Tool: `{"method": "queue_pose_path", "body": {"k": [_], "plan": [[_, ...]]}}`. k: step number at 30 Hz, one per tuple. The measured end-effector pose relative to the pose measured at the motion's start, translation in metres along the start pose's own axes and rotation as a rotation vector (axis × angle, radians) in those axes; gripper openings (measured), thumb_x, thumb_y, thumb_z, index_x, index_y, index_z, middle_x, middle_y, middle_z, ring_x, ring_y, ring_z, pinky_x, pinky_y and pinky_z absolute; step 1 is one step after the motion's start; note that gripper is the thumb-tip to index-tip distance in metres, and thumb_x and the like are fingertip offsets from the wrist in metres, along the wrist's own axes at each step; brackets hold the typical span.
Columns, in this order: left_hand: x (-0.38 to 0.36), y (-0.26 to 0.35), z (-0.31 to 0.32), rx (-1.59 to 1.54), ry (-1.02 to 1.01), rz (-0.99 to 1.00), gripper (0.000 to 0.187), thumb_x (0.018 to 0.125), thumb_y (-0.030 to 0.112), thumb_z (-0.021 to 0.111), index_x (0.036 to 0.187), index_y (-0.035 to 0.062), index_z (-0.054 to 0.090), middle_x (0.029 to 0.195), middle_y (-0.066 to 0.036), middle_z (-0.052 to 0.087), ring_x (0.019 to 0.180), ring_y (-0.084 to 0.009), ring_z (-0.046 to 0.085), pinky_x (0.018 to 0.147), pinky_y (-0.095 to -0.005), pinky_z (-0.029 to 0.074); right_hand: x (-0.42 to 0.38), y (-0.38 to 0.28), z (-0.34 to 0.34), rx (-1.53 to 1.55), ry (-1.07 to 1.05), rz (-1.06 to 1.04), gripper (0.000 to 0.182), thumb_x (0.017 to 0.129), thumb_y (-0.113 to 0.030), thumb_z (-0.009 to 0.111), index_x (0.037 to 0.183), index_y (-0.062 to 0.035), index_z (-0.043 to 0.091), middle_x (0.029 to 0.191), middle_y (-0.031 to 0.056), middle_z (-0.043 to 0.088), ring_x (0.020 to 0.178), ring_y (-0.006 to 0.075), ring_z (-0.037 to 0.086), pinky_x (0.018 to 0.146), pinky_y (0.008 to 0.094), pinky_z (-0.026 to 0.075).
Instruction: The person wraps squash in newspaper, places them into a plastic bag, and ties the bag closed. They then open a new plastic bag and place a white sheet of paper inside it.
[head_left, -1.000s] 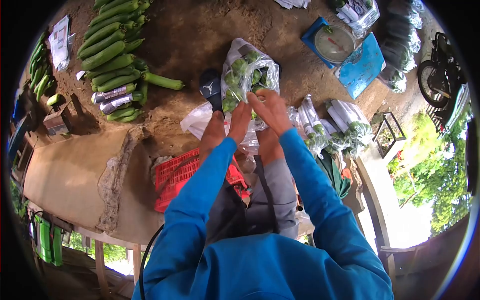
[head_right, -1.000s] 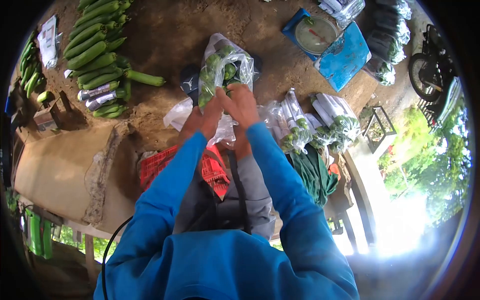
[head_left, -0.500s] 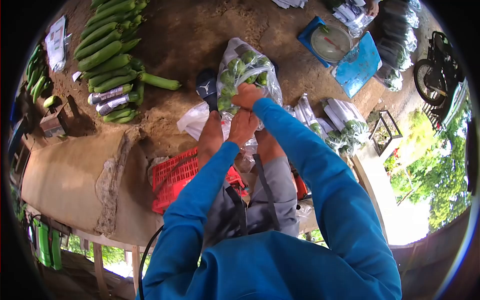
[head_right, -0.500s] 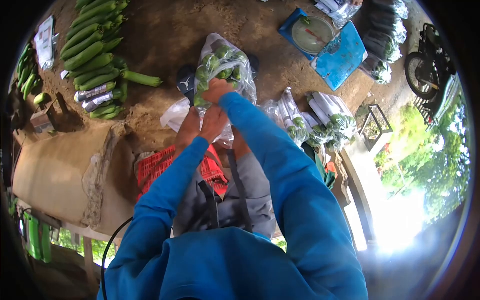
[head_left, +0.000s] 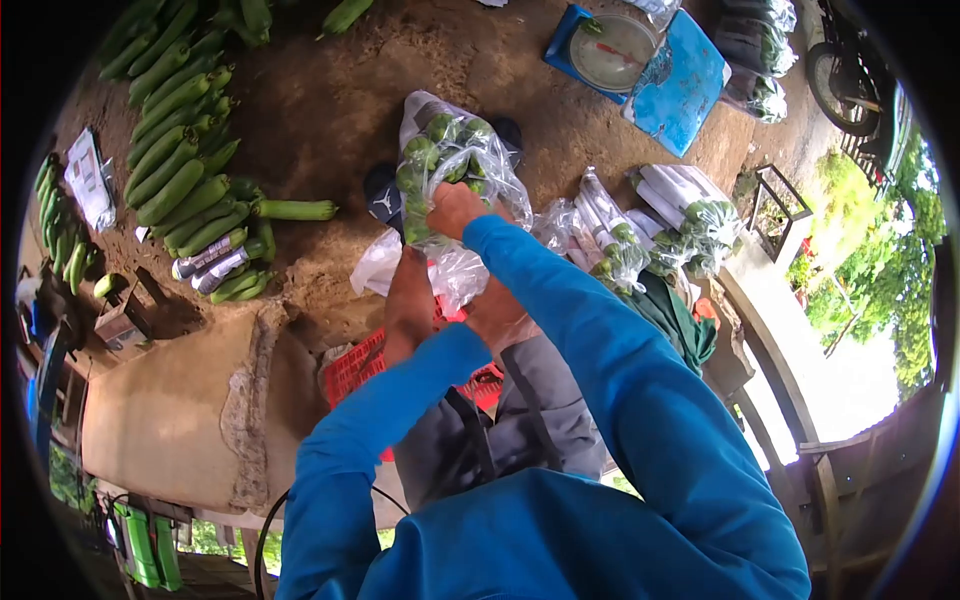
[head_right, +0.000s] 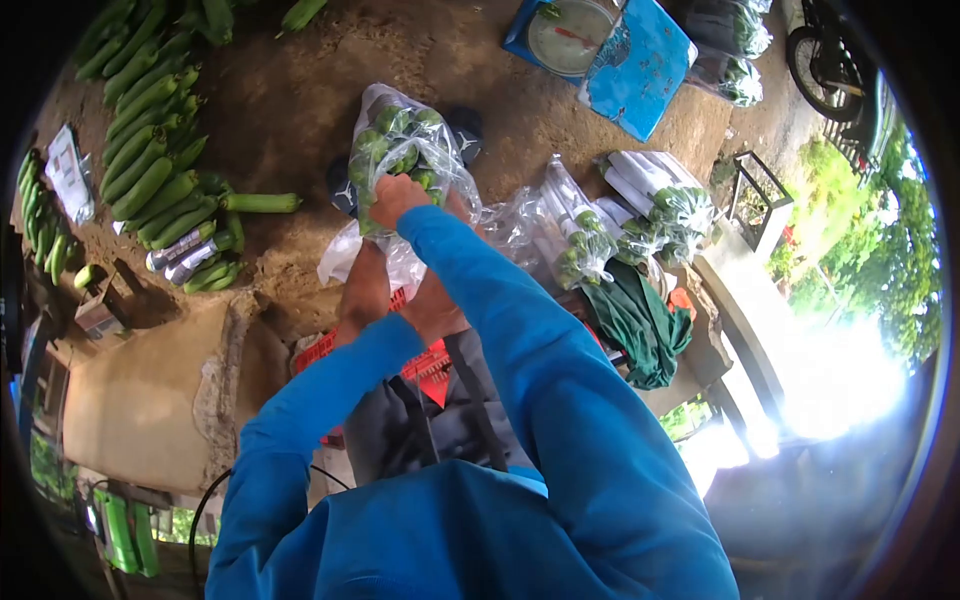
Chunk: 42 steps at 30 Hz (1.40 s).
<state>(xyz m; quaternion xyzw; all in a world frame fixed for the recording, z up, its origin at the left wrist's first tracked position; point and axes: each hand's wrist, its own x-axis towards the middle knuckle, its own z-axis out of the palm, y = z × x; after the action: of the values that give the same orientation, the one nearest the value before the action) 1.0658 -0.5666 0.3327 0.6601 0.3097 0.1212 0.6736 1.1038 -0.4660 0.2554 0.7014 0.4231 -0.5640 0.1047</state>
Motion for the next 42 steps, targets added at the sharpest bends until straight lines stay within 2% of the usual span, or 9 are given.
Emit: {"method": "queue_pose_path", "body": {"k": [3,10,13,18,19,26,28,31,42], "plan": [[0.044,0.011,-0.021,0.408,-0.390,0.000,0.046,0.076,0.031,0.062,0.115,0.0080,0.053,0.112,-0.009,0.053,0.107,-0.0242,0.050,0.085,-0.0423,0.042,-0.008,-0.014,-0.016,-0.031,0.022,0.010,0.031,0.069,-0.021,0.062,0.095,-0.0035,0.063,0.101,0.0287,0.060,0.097,0.0431,0.058,0.088,0.0464,0.046],[0.080,-0.100,0.028,0.840,-0.454,-0.410,0.041,0.081,0.024,0.055,0.119,0.0085,0.052,0.115,-0.008,0.051,0.104,-0.0318,0.051,0.091,-0.0431,0.042,-0.004,-0.016,-0.019,0.010,0.069,0.032,0.027,0.072,-0.024,0.059,0.088,-0.0032,0.065,0.097,0.0261,0.062,0.091,0.0446,0.059,0.084,0.0480,0.048],[0.041,-0.165,0.071,1.578,-0.206,-0.329,0.031,0.084,0.032,0.053,0.111,0.0182,0.058,0.118,-0.004,0.053,0.105,-0.0196,0.052,0.089,-0.0368,0.042,-0.002,-0.016,-0.026,-0.044,0.019,-0.037,0.031,0.075,-0.029,0.055,0.085,-0.0022,0.067,0.093,0.0265,0.063,0.088,0.0436,0.061,0.082,0.0483,0.049],[0.014,-0.071,-0.026,0.473,-0.046,-0.166,0.030,0.079,0.027,0.056,0.105,0.0138,0.061,0.105,-0.010,0.064,0.097,-0.0235,0.062,0.076,-0.0346,0.049,-0.003,-0.003,-0.033,-0.105,-0.118,-0.095,0.048,0.082,-0.045,0.048,0.090,-0.0011,0.067,0.093,0.0275,0.062,0.090,0.0424,0.061,0.085,0.0477,0.047],[0.020,-0.072,-0.036,0.540,-0.428,-0.241,0.030,0.074,0.019,0.056,0.102,0.0087,0.060,0.085,-0.015,0.066,0.082,-0.0315,0.065,0.070,-0.0408,0.052,0.001,0.004,-0.033,-0.132,-0.156,-0.095,0.049,0.083,-0.046,0.048,0.089,-0.0009,0.067,0.093,0.0273,0.063,0.089,0.0426,0.061,0.085,0.0473,0.047],[0.005,-0.102,-0.110,0.097,-0.174,-0.211,0.017,0.070,0.013,0.055,0.078,-0.0013,0.060,0.075,-0.025,0.058,0.069,-0.0429,0.056,0.063,-0.0475,0.047,0.016,0.038,-0.036,-0.166,-0.294,-0.177,0.051,0.084,-0.044,0.047,0.093,0.0021,0.066,0.097,0.0270,0.062,0.094,0.0413,0.060,0.087,0.0445,0.046],[0.000,-0.114,-0.115,0.059,-0.075,-0.070,0.016,0.070,0.011,0.056,0.080,-0.0006,0.061,0.069,-0.020,0.059,0.056,-0.0349,0.056,0.052,-0.0399,0.045,0.022,0.051,-0.025,-0.043,-0.353,-0.218,0.050,0.084,-0.044,0.048,0.091,0.0021,0.065,0.095,0.0272,0.063,0.091,0.0406,0.061,0.084,0.0447,0.047],[0.001,-0.109,-0.131,-0.648,-0.125,-0.815,0.012,0.072,0.013,0.054,0.073,0.0022,0.058,0.060,-0.001,0.049,0.047,-0.0075,0.044,0.041,-0.0228,0.034,0.027,0.063,-0.021,0.001,-0.422,-0.214,0.056,0.080,-0.052,0.052,0.089,0.0021,0.065,0.089,0.0254,0.064,0.085,0.0376,0.063,0.078,0.0431,0.048],[0.044,-0.087,-0.154,-0.248,-0.122,-0.545,0.016,0.076,0.018,0.053,0.077,0.0023,0.056,0.062,-0.003,0.052,0.050,-0.0084,0.051,0.041,-0.0254,0.039,0.007,0.042,-0.045,-0.306,-0.506,-0.281,0.044,0.072,-0.047,0.061,0.095,-0.0094,0.067,0.089,0.0186,0.066,0.086,0.0347,0.063,0.078,0.0408,0.050]]}}
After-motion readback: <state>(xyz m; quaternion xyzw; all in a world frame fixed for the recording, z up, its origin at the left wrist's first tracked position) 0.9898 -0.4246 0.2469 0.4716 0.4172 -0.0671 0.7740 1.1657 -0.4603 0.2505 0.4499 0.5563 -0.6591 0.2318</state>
